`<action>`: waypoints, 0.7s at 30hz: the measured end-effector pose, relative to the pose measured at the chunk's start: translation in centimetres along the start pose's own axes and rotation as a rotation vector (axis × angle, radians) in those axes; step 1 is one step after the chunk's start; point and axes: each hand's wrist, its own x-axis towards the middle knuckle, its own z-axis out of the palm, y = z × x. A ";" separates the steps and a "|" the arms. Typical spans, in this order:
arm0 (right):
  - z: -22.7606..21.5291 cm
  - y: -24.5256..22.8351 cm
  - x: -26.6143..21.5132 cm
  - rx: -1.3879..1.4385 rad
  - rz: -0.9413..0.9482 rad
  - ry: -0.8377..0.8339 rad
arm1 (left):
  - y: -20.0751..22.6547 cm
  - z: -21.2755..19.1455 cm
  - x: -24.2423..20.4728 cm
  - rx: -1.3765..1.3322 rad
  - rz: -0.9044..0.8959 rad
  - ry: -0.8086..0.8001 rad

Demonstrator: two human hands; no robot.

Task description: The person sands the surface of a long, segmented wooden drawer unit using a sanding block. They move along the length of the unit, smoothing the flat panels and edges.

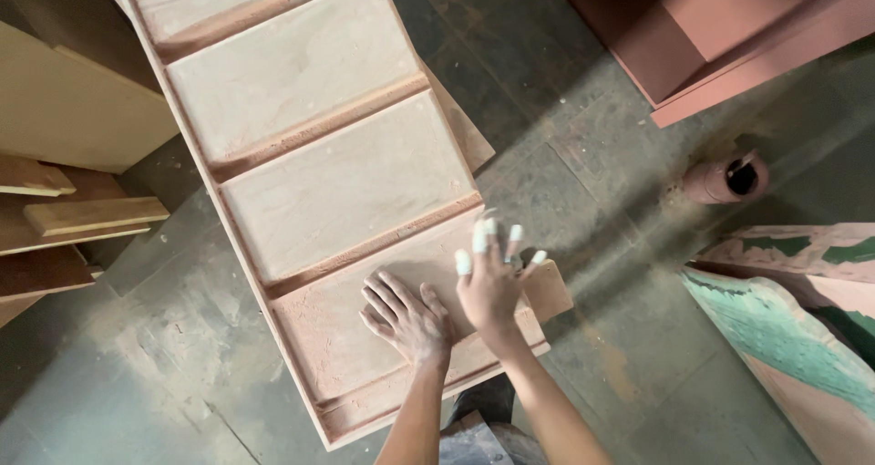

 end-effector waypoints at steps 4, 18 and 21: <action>-0.6 -0.4 -1.5 0.035 -0.145 -0.027 | 0.0 0.1 -0.3 0.001 0.019 0.024; -1.7 -1.1 -0.4 0.010 -0.129 -0.132 | -0.2 0.2 -0.2 -0.028 0.003 0.030; -2.5 0.4 0.1 0.038 -0.161 -0.099 | -0.1 0.5 0.0 -0.012 0.010 0.041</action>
